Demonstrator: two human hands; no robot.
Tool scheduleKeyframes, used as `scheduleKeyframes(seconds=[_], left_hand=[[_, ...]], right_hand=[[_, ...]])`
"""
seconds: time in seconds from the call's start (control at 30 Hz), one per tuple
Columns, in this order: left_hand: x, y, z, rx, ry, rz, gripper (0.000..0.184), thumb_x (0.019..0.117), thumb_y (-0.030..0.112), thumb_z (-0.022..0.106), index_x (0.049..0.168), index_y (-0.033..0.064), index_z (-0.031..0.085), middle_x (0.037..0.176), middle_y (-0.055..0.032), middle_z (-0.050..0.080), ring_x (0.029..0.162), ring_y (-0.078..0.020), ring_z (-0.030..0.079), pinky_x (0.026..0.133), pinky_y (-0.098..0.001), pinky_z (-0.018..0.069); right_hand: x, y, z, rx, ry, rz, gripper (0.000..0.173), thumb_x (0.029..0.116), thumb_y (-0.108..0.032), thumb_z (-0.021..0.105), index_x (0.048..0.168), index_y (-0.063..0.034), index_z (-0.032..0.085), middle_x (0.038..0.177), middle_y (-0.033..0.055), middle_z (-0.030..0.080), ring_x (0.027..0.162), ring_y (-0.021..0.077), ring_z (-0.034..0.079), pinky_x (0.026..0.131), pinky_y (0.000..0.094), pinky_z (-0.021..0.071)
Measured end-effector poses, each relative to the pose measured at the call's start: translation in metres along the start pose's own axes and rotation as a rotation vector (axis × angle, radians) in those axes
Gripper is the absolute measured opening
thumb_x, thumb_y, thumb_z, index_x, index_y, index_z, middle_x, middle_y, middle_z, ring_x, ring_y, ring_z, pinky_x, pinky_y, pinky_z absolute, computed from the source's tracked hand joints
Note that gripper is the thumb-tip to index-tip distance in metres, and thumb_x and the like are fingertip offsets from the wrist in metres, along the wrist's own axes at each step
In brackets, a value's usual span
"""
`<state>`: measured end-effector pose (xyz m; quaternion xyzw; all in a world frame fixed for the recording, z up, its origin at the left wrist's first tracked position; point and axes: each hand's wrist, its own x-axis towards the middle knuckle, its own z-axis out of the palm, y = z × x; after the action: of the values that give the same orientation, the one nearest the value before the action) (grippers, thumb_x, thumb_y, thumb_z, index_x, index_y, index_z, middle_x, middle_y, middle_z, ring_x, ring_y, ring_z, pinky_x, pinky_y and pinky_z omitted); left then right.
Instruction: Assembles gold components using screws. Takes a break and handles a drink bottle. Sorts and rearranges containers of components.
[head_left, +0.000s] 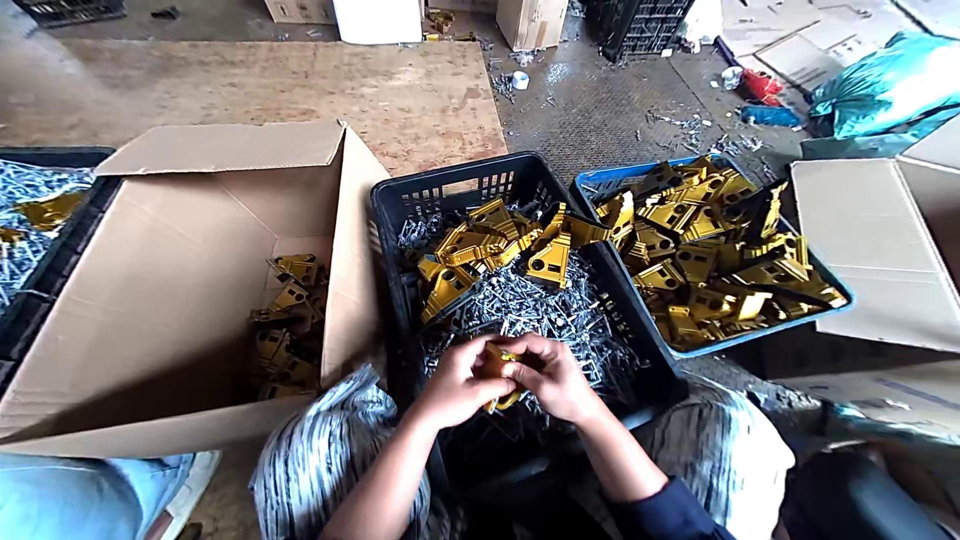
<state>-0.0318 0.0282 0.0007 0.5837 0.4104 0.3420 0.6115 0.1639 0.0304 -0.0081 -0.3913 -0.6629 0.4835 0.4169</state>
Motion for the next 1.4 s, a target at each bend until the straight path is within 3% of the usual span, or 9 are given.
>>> scheduleKeyframes(seconds=[0.27,0.53,0.7,0.77,0.87,0.93,1.03,1.27,1.4], left_hand=[[-0.006,-0.001,-0.009,0.043,-0.067,-0.168,0.054,0.0812,0.011,0.074,0.132,0.0018,0.059,0.103,-0.0044,0.075,0.087,-0.0109,0.073,0.08,-0.0297,0.0618],[-0.008,-0.01,-0.007,0.101,-0.036,-0.113,0.043,0.0832,0.014,0.072,0.124,0.0025,0.065,0.097,-0.0021,0.074,0.081,-0.0073,0.071,0.075,-0.0266,0.061],[-0.009,0.004,-0.025,-0.237,-0.238,-0.016,0.077,0.0887,0.041,0.075,0.145,-0.0004,0.043,0.126,0.001,0.066,0.114,-0.0067,0.064,0.099,-0.0287,0.0543],[-0.007,-0.001,-0.018,-0.322,-0.2,0.026,0.061,0.085,0.021,0.079,0.135,0.0029,0.048,0.118,0.0028,0.07,0.111,-0.0084,0.067,0.099,-0.0307,0.0557],[0.003,-0.008,-0.006,-0.347,0.103,-0.036,0.047,0.0817,0.003,0.07,0.126,-0.0025,0.055,0.113,-0.0064,0.072,0.106,-0.0139,0.069,0.095,-0.0321,0.0576],[0.009,-0.009,-0.008,-0.419,0.142,-0.044,0.044,0.0845,0.0,0.06,0.128,-0.0058,0.055,0.122,-0.0122,0.069,0.109,-0.02,0.069,0.098,-0.0364,0.0567],[0.011,-0.004,-0.012,-0.5,0.172,-0.065,0.027,0.0873,0.001,0.059,0.114,0.0016,0.062,0.104,-0.0046,0.07,0.088,-0.0145,0.069,0.082,-0.0322,0.0602],[0.019,0.0,-0.004,-0.612,0.281,-0.16,0.063,0.0926,0.004,0.052,0.149,0.0061,0.025,0.125,-0.0109,0.055,0.098,-0.0157,0.065,0.084,-0.0324,0.0571],[0.027,0.003,0.002,-0.668,0.493,-0.232,0.056,0.098,0.009,0.064,0.145,0.0115,0.034,0.1,-0.01,0.061,0.068,-0.0135,0.063,0.056,-0.0244,0.0543]], right_hand=[[-0.01,0.008,0.013,0.36,0.018,0.208,0.013,0.0899,0.004,0.067,0.1,-0.0004,0.074,0.091,0.0007,0.076,0.082,0.0055,0.071,0.078,0.0263,0.0601],[-0.013,0.006,0.022,0.186,0.059,0.176,0.008,0.0899,0.0,0.07,0.097,-0.0016,0.074,0.091,0.0002,0.076,0.082,0.0035,0.07,0.077,0.0238,0.0595],[0.002,-0.015,0.024,0.754,0.248,0.418,0.018,0.1031,-0.002,0.048,0.099,-0.0039,0.065,0.091,0.0059,0.073,0.084,0.0145,0.071,0.079,0.035,0.0607],[0.01,-0.02,0.023,0.897,0.289,0.536,0.019,0.1093,-0.009,0.042,0.108,-0.0023,0.059,0.099,0.0133,0.072,0.09,0.0238,0.073,0.081,0.0431,0.0621],[0.027,-0.01,0.002,0.192,0.301,0.428,0.018,0.1032,-0.006,0.056,0.114,0.003,0.067,0.095,0.0087,0.074,0.084,0.0158,0.073,0.078,0.0324,0.0629],[0.037,0.015,-0.036,-0.577,0.361,0.369,0.024,0.0979,-0.017,0.068,0.116,-0.0022,0.074,0.106,0.0137,0.075,0.098,0.0265,0.072,0.087,0.0472,0.0584],[0.051,0.047,-0.078,-0.965,0.208,0.618,0.026,0.096,-0.017,0.067,0.117,-0.0024,0.075,0.123,0.0259,0.068,0.126,0.0485,0.055,0.102,0.0676,0.0414],[0.036,-0.018,-0.084,-0.761,0.243,0.365,0.012,0.0949,-0.007,0.07,0.103,-0.0009,0.077,0.093,0.0163,0.076,0.086,0.0322,0.073,0.082,0.0566,0.0574],[0.023,-0.054,-0.07,0.155,0.173,0.271,0.012,0.0879,0.007,0.066,0.093,-0.0031,0.069,0.074,0.003,0.072,0.059,0.0098,0.067,0.06,0.0264,0.0608]])
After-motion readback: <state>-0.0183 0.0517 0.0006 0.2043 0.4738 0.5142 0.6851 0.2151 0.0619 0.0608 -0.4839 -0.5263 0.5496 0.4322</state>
